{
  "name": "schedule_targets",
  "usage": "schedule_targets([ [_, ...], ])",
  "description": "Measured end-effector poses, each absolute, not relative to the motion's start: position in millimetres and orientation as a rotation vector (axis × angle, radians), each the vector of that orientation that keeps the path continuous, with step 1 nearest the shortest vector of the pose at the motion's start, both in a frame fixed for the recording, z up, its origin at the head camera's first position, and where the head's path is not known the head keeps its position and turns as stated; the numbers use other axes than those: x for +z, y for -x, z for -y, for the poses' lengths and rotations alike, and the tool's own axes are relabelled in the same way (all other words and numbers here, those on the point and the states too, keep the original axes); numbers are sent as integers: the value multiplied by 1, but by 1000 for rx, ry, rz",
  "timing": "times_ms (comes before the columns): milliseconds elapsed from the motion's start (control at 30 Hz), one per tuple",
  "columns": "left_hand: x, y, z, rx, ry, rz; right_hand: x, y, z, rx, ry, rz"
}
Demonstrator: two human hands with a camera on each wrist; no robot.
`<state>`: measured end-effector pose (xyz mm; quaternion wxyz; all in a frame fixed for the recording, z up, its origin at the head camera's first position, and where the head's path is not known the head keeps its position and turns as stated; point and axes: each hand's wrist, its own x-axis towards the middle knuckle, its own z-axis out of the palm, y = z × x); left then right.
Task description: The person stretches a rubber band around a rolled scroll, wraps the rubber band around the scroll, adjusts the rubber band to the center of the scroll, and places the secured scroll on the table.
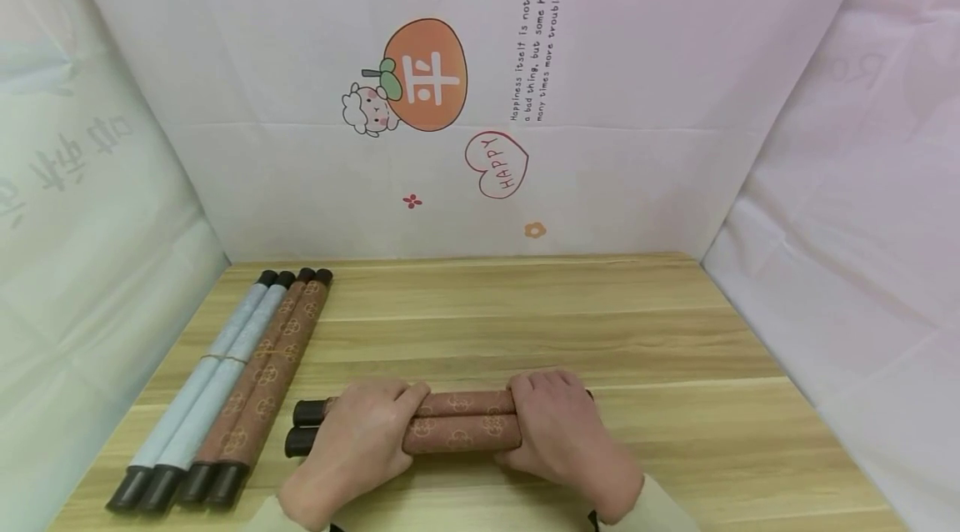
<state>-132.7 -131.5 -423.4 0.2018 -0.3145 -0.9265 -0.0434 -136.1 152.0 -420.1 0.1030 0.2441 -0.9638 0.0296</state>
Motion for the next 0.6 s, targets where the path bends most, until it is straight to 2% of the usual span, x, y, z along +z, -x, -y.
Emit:
schedule_targets([
  [600,-423,131,120,-121,891,2619,-427,134,-136,54,-696,2794],
])
